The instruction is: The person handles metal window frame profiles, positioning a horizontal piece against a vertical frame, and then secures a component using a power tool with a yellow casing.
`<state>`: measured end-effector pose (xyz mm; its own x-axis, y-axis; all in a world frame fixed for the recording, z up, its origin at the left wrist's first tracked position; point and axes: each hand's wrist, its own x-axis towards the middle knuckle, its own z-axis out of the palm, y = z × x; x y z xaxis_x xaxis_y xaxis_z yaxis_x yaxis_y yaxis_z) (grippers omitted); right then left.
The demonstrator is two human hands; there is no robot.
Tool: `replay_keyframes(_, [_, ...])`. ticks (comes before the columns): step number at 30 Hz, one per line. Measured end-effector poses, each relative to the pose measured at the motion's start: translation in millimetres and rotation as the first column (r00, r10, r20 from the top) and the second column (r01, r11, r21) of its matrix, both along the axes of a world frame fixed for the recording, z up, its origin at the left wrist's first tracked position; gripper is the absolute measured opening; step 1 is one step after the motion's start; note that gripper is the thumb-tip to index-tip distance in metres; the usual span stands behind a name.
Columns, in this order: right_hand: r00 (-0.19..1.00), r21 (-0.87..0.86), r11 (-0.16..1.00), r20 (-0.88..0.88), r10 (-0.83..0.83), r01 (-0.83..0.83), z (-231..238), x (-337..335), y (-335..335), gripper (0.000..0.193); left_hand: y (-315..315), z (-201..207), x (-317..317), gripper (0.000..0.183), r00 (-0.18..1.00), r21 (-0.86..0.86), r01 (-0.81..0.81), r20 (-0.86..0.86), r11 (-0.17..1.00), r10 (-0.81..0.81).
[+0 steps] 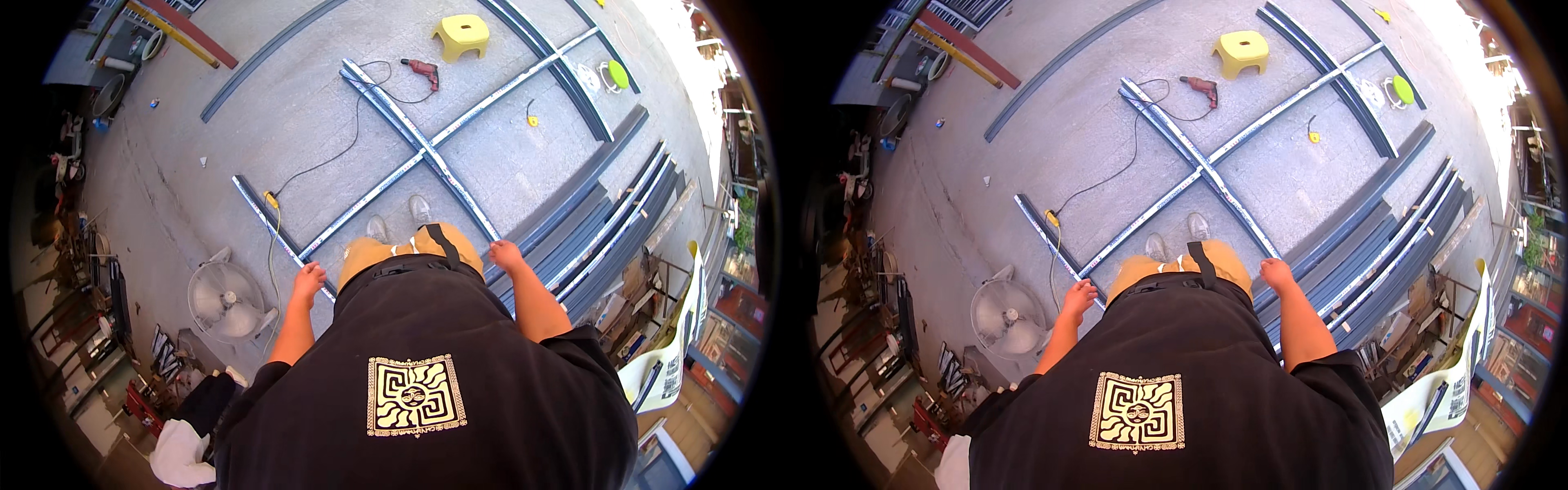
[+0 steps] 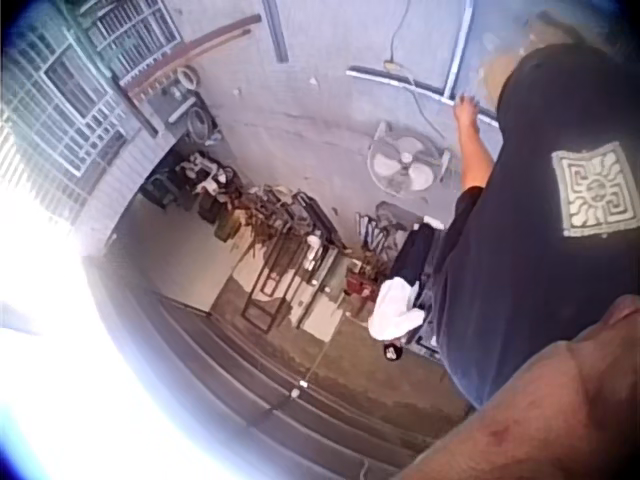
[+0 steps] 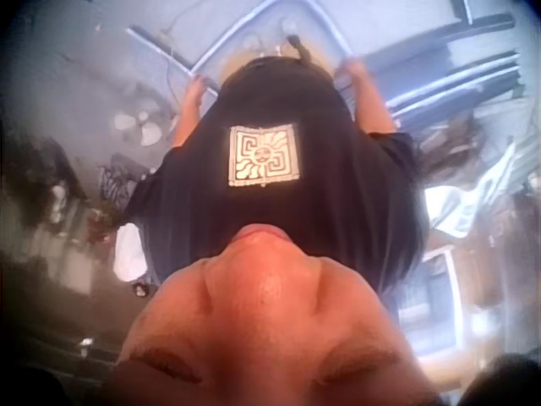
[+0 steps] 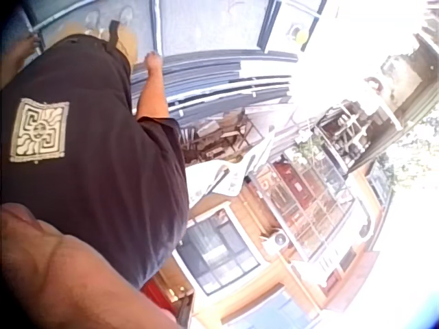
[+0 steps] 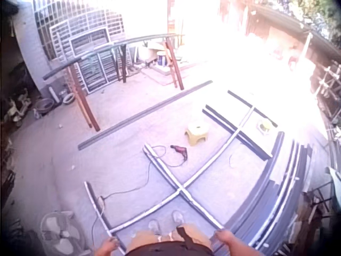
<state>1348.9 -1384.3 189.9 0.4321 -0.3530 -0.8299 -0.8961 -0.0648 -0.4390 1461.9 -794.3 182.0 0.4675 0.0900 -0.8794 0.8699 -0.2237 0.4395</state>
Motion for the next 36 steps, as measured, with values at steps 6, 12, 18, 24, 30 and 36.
replay_keyframes(6, [0.952,-0.003,0.954,-0.063,0.300,-0.300,-18,52,-46,0.035,-40,28,-61,0.042,0.971,-0.059,-0.183,0.146,0.981,0.190])
replay_keyframes(12, [0.850,0.069,0.857,-0.114,0.515,-0.510,-20,143,-64,0.030,-81,46,-176,0.040,0.872,0.032,-0.459,0.210,0.888,0.443])
replay_keyframes(18, [0.691,0.063,0.690,-0.007,0.723,-0.721,-12,251,-32,0.030,-152,-15,-331,0.035,0.666,0.135,-0.745,0.103,0.653,0.739])
replay_keyframes(24, [0.557,0.022,0.558,0.094,0.825,-0.830,-5,217,21,0.020,-216,-48,-431,0.029,0.832,0.234,-0.545,0.031,0.805,0.554])
replay_keyframes(30, [0.504,0.010,0.504,0.019,0.864,-0.864,-1,173,68,0.015,-205,-39,-415,0.030,0.772,0.133,-0.632,0.188,0.763,0.607])
replay_keyframes(36, [0.219,0.054,0.215,0.081,0.972,-0.975,-5,98,112,0.028,-87,-75,-458,0.046,0.676,0.079,-0.708,0.360,0.702,0.642])
